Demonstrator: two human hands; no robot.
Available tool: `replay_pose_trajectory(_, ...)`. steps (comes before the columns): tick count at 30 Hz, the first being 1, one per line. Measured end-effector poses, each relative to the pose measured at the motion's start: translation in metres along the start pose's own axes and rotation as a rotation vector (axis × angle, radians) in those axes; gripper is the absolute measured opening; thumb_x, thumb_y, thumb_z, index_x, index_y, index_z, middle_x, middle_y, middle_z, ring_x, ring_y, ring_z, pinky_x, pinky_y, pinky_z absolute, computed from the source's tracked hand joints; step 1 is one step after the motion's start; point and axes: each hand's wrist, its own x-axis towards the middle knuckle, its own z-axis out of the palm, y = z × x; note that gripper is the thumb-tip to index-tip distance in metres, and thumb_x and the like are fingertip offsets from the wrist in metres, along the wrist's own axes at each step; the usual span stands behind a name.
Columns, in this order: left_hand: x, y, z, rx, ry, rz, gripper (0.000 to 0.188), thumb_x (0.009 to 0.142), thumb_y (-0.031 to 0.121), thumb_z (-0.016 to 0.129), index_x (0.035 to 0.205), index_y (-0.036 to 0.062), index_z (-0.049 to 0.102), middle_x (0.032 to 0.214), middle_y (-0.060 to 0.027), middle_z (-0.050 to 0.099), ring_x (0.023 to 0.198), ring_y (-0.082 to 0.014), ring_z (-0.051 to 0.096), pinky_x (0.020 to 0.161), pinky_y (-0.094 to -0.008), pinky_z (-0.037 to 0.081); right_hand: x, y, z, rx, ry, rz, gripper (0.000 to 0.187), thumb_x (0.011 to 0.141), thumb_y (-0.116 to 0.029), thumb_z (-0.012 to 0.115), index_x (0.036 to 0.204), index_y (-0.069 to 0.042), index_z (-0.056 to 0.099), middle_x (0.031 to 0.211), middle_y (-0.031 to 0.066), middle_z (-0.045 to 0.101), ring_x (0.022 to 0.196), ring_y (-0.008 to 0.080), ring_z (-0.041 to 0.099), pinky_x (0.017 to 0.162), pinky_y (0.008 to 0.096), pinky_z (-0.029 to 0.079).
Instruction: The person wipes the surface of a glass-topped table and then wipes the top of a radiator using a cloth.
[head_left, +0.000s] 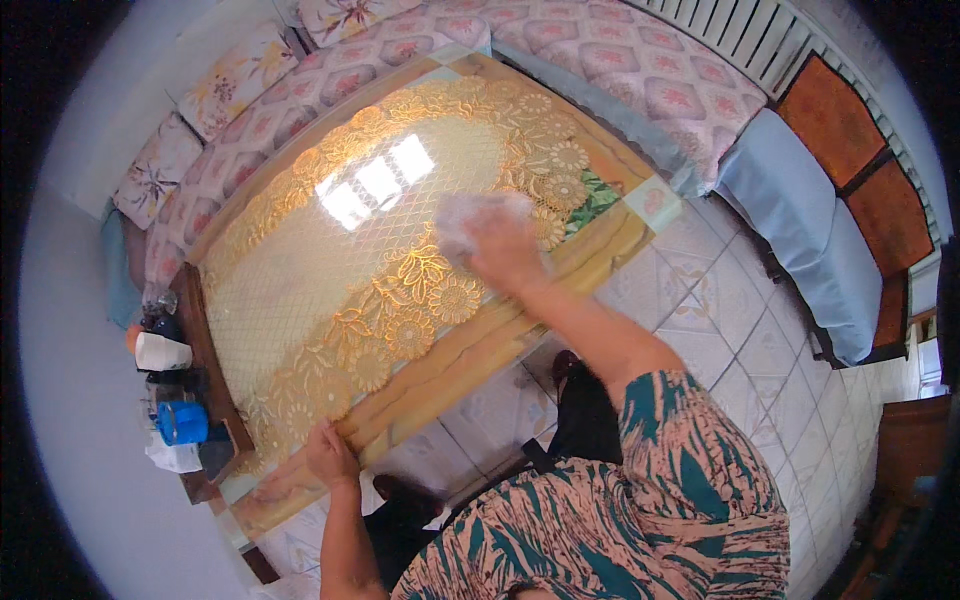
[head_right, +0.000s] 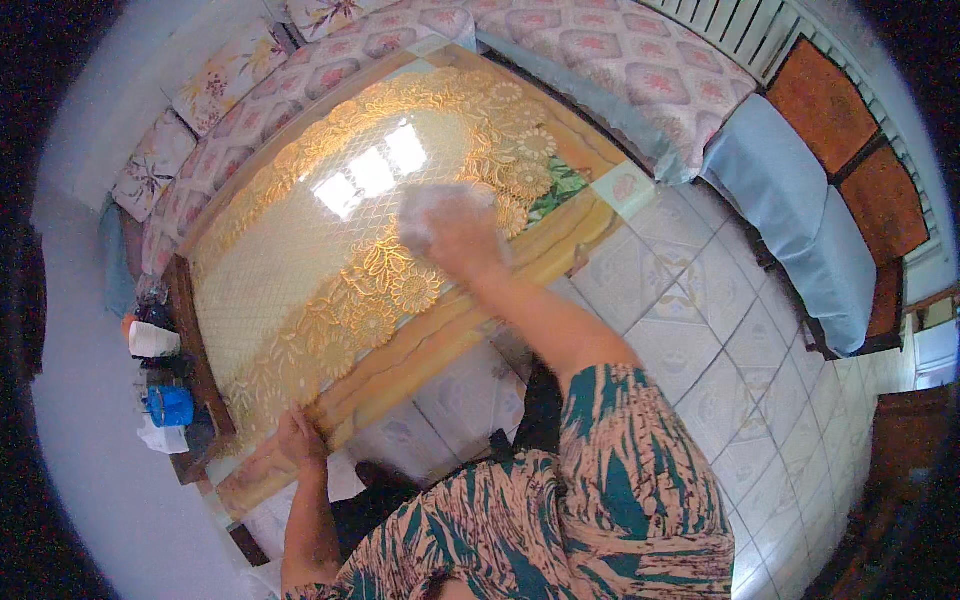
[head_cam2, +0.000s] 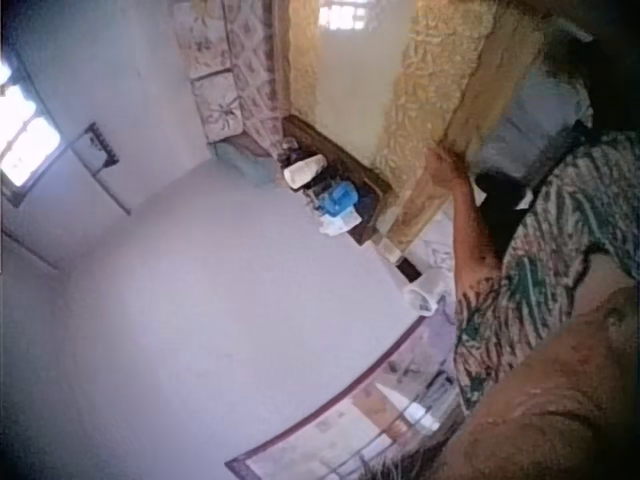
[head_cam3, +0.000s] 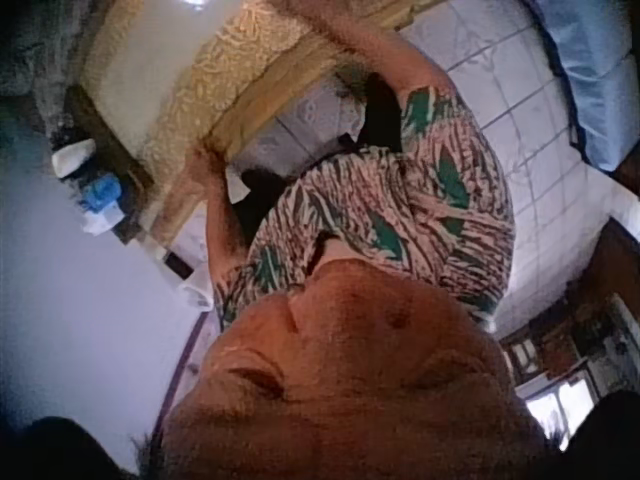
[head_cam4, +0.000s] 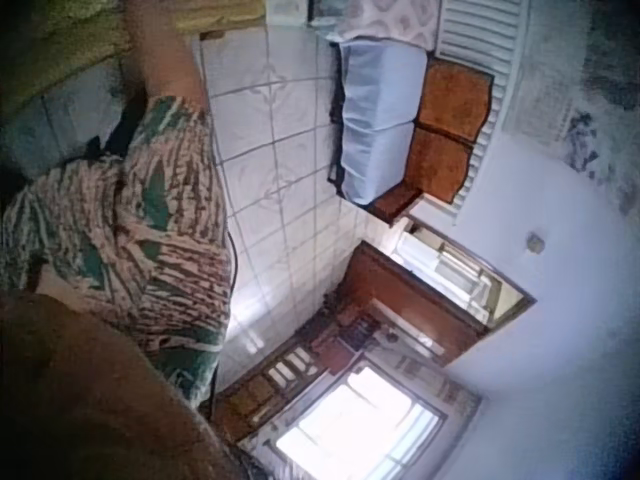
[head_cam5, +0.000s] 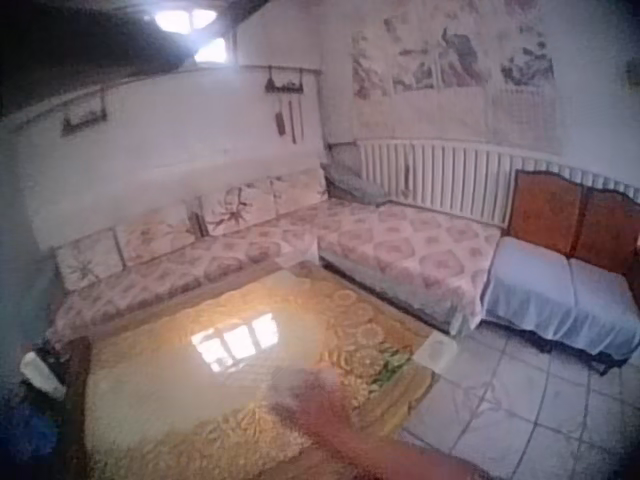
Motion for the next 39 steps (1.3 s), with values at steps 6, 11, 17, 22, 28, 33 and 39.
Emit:
replay_pose_trajectory(6,-0.001,0.005,-0.001,-0.064,-0.012,-0.047,0.036,0.096,0.032,0.045,0.081,0.0060,0.064,0.073,-0.0145,0.061,0.067,-0.0324,0.059,0.061,-0.0409,0.044,-0.010,0.130,-0.075,-0.303,-0.195,0.482,0.048,0.087,-0.034,0.056,0.134,-0.025,0.049,0.135,0.0014,0.047,0.132,0.0229,0.037,0.099,0.0583,0.034)
replay_pose_trajectory(11,-0.003,0.004,-0.005,-0.073,0.003,0.035,0.037,0.097,0.033,0.045,0.081,0.0053,0.064,0.076,-0.0156,0.062,0.070,-0.0342,0.060,0.062,-0.0422,0.044,-0.064,0.206,-0.120,-0.360,-0.204,0.800,0.045,0.091,-0.035,0.051,0.134,-0.025,0.048,0.137,0.0041,0.047,0.129,0.0312,0.040,0.095,0.0578,0.039)
replay_pose_trajectory(17,-0.003,0.003,-0.001,0.056,-0.038,-0.041,0.040,0.097,0.036,0.044,0.082,0.0052,0.064,0.079,-0.0180,0.063,0.073,-0.0381,0.058,0.063,-0.0463,0.045,-0.125,0.236,-0.139,-0.425,-0.074,1.103,0.048,0.090,-0.044,0.050,0.131,-0.020,0.050,0.126,0.0073,0.059,0.115,0.0350,0.054,0.088,0.0555,0.044)
replay_pose_trajectory(22,0.001,-0.006,0.009,0.077,-0.005,-0.018,0.040,0.095,0.039,0.045,0.082,0.0067,0.065,0.082,-0.0166,0.064,0.077,-0.0374,0.060,0.065,-0.0464,0.046,-0.085,0.176,-0.133,-0.335,0.096,0.832,0.046,0.088,-0.044,0.052,0.127,-0.019,0.055,0.120,0.0076,0.061,0.107,0.0307,0.059,0.085,0.0468,0.047)
replay_pose_trajectory(28,0.007,-0.003,0.028,-0.034,0.009,-0.022,0.043,0.094,0.042,0.045,0.079,0.0082,0.067,0.084,-0.0151,0.065,0.078,-0.0355,0.061,0.066,-0.0460,0.047,-0.093,0.048,-0.028,-0.388,0.006,0.109,0.039,0.084,-0.037,0.057,0.116,-0.016,0.061,0.121,0.0080,0.057,0.111,0.0368,0.051,0.083,0.0532,0.044)
replay_pose_trajectory(33,0.013,-0.007,0.036,-0.051,0.008,-0.064,0.043,0.094,0.043,0.046,0.077,0.0096,0.067,0.085,-0.0135,0.066,0.078,-0.0342,0.062,0.066,-0.0457,0.048,-0.149,-0.138,-0.002,-0.080,-0.038,-0.327,0.046,0.073,-0.023,0.064,0.118,-0.013,0.060,0.127,0.0097,0.054,0.106,0.0314,0.053,0.081,0.0487,0.042)
replay_pose_trajectory(39,0.014,-0.028,0.051,-0.152,0.060,-0.011,0.043,0.094,0.044,0.044,0.079,0.0106,0.067,0.086,-0.0114,0.066,0.080,-0.0330,0.062,0.067,-0.0453,0.048,-0.149,-0.116,-0.013,0.140,-0.105,-0.498,0.048,0.070,-0.015,0.066,0.118,-0.013,0.060,0.123,0.0092,0.058,0.105,0.0290,0.055,0.088,0.0436,0.044)
